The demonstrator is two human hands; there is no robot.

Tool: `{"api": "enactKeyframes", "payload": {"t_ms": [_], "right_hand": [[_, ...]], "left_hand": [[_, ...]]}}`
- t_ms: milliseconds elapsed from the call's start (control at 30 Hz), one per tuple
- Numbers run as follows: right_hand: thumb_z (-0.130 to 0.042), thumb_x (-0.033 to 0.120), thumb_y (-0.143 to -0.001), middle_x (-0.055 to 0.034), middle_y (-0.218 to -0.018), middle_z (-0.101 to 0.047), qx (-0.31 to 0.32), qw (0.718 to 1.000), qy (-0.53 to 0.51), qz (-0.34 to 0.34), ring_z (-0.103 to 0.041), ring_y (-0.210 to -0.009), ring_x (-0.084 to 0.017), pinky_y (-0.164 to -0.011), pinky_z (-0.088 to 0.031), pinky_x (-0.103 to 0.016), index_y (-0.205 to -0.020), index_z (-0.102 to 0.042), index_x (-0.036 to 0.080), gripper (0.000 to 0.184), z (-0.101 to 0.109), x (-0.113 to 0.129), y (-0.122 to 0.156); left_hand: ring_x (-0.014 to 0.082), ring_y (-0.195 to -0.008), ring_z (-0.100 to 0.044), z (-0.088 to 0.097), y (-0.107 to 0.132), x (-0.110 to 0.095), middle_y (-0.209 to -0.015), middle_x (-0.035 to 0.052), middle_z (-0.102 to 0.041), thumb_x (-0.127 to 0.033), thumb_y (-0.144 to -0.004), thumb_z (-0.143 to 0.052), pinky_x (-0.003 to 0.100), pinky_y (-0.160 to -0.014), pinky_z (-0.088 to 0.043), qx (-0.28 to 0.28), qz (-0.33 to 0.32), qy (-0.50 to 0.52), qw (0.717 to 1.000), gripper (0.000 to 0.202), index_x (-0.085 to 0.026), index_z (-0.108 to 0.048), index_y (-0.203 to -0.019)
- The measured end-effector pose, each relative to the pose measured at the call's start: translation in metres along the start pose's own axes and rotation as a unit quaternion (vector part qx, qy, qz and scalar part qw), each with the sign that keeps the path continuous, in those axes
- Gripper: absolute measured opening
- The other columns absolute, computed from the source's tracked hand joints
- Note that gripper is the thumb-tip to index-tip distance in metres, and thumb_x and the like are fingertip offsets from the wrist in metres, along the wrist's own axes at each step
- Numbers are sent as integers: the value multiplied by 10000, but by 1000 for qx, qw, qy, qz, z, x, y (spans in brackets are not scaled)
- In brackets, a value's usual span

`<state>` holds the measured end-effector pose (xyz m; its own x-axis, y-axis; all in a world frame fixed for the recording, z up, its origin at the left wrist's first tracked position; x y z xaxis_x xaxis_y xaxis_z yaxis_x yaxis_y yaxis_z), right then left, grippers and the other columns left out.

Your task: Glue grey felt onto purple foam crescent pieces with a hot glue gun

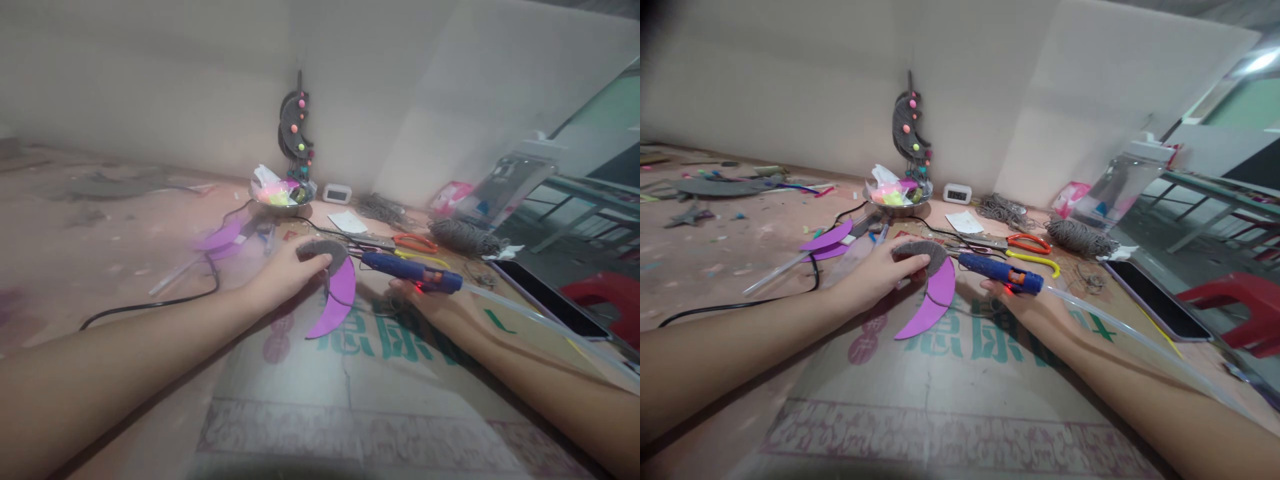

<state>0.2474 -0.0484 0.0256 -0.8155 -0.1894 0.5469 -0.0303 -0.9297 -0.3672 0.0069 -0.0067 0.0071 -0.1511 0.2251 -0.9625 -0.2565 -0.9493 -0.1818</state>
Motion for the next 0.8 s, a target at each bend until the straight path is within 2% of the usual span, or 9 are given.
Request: {"api": "enactKeyframes", "payload": {"t_ms": [167, 333, 433, 533, 667, 800], "right_hand": [[-703, 418, -681, -14, -677, -708, -31, 999, -19, 8, -669, -635, -243, -554, -532, -338, -688, -646, 260, 168, 0, 0, -3], [-688, 450, -678, -51, -802, -721, -47, 999, 3, 2, -678, -750, -280, -638, -551, -384, -816, -669, 249, 244, 2, 3, -2], [-629, 504, -735, -44, -727, -694, -31, 999, 11, -3, -661, -746, -266, -680, -540, -381, -735, -646, 248, 256, 5, 2, -1], [-515, 522, -838, -19, -677, -661, 11, 1000, 10, 14, -627, -697, -210, -723, -512, -346, -645, -616, 234, 360, 10, -2, -3], [-414, 575, -898, -29, -716, -669, 55, 996, -65, 28, -593, -645, -170, -633, -482, -295, -714, -661, 209, 478, 21, -1, -15], [-429, 644, -873, -71, -786, -716, 33, 988, -148, 10, -627, -672, -182, -619, -495, -285, -733, -694, 196, 539, 37, 9, -39]], "left_hand": [[175, -723, -624, -1, 1, -1, -770, 40, -688, -279, -787, -619, 276, -658, -474, 0, -5, 8, 1000, 266, -178, -686, -1025], [173, -702, -617, -1, 0, -2, -743, 28, -674, -297, -793, -618, 265, -630, -456, 2, -2, 1, 1000, 257, -170, -679, -1008], [172, -686, -613, 0, 0, -2, -723, 23, -667, -298, -792, -621, 262, -618, -448, -1, 5, -3, 1000, 244, -164, -672, -990], [171, -672, -610, 0, 1, -1, -707, 19, -661, -302, -802, -607, 264, -612, -446, 2, 6, -5, 1000, 234, -170, -671, -985], [173, -652, -602, 0, 1, 1, -697, 25, -662, -321, -791, -614, 271, -605, -444, -4, 13, -6, 1000, 259, -167, -673, -992], [161, -637, -587, -2, 1, -3, -714, 27, -664, -272, -772, -614, 267, -614, -438, -3, 17, 7, 1000, 237, -160, -673, -972]]}}
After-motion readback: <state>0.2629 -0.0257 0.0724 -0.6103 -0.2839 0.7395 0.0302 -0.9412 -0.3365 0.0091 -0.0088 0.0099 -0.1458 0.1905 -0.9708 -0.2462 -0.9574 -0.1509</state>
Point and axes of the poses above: each hand's wrist, its own y-axis away from the middle knuckle, its own z-axis out of the back of the hand, x = y × z, the point moved 2 cm from there along -y, towards the middle knuckle
